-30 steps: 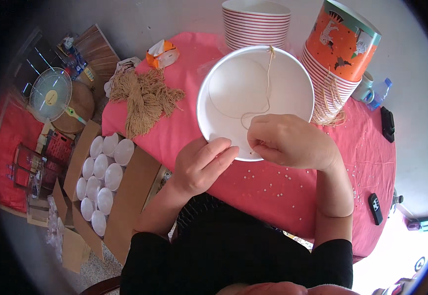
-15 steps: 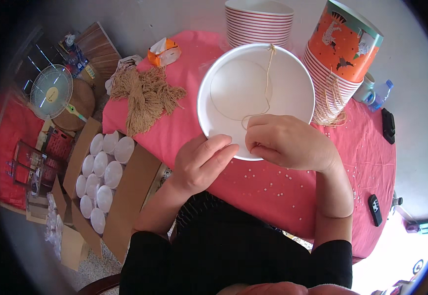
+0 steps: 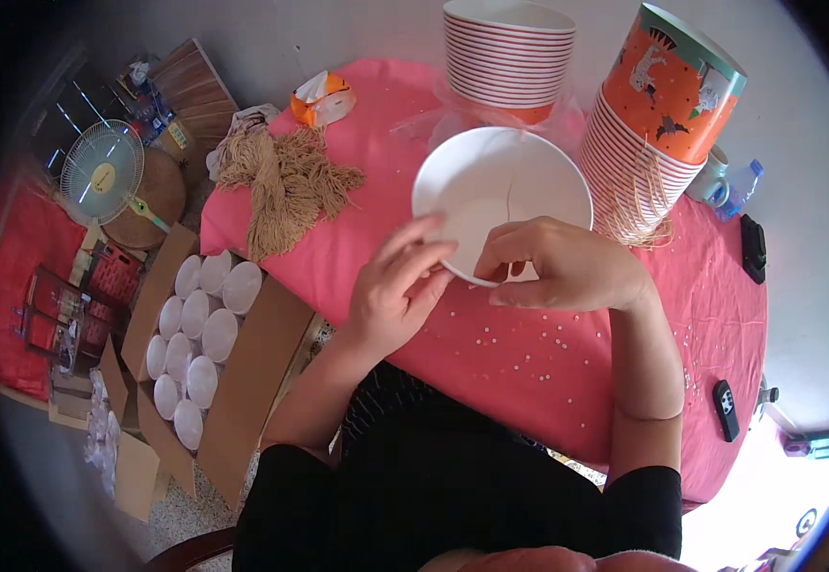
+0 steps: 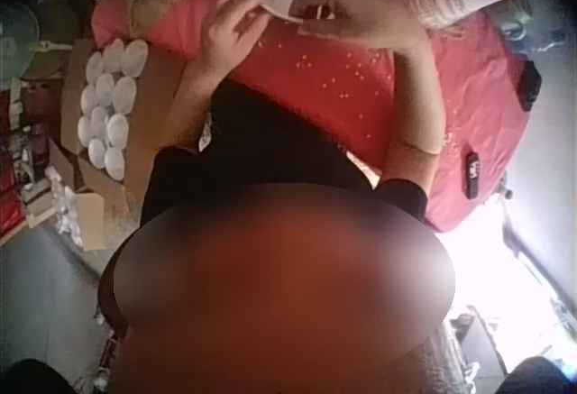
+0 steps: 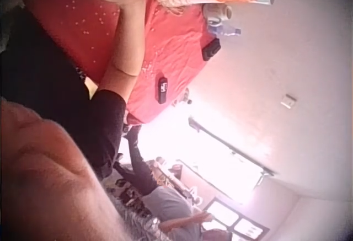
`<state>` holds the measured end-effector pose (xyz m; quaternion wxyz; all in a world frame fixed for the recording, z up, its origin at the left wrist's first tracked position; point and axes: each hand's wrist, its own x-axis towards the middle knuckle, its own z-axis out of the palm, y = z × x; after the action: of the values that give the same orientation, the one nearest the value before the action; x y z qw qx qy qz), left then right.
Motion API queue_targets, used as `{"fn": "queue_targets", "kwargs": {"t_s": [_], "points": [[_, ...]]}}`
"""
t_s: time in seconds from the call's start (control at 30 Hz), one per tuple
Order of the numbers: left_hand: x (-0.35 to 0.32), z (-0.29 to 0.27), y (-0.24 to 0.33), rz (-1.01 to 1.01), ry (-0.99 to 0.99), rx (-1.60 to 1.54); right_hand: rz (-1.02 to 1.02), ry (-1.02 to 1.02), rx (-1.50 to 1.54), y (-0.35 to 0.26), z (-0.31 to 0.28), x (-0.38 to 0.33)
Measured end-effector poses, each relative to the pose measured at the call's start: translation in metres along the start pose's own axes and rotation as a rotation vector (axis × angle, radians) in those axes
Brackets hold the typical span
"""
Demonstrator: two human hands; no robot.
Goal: Threading thin string handles through pre-punched holes in decorative paper buckets for assembly.
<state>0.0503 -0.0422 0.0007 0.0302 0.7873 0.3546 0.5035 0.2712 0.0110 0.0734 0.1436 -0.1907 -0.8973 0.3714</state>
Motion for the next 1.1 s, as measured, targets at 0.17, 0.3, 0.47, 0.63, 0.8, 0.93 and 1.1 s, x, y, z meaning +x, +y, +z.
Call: {"fn": "queue_targets", "kwargs": {"t_s": [0.17, 0.3, 0.47, 0.63, 0.8, 0.93, 1.1], "points": [[-0.016, 0.010, 0.000, 0.133, 0.124, 0.081, -0.010, 0.069, -0.050, 0.003, 0.003, 0.002], [-0.013, 0.021, -0.001, 0.075, 0.090, 0.071, -0.001, 0.091, -0.097, 0.000, 0.003, 0.004], [-0.006, 0.026, -0.003, 0.094, 0.137, 0.064, -0.054, 0.153, -0.115, 0.003, 0.007, 0.003], [-0.007, 0.008, -0.001, -0.081, 0.142, 0.010, 0.010, 0.186, -0.051, -0.005, 0.004, 0.003], [-0.010, -0.004, -0.008, -0.290, 0.305, -0.401, 0.090, 0.300, -0.216, -0.011, 0.004, 0.000], [-0.001, -0.023, -0.006, -0.474, 0.374, -0.994, 0.055, 0.418, -0.330, -0.002, 0.003, -0.004], [-0.001, -0.033, -0.008, -0.512, 0.270, -1.411, 0.080, 0.537, -0.447, -0.005, 0.002, -0.002]]}}
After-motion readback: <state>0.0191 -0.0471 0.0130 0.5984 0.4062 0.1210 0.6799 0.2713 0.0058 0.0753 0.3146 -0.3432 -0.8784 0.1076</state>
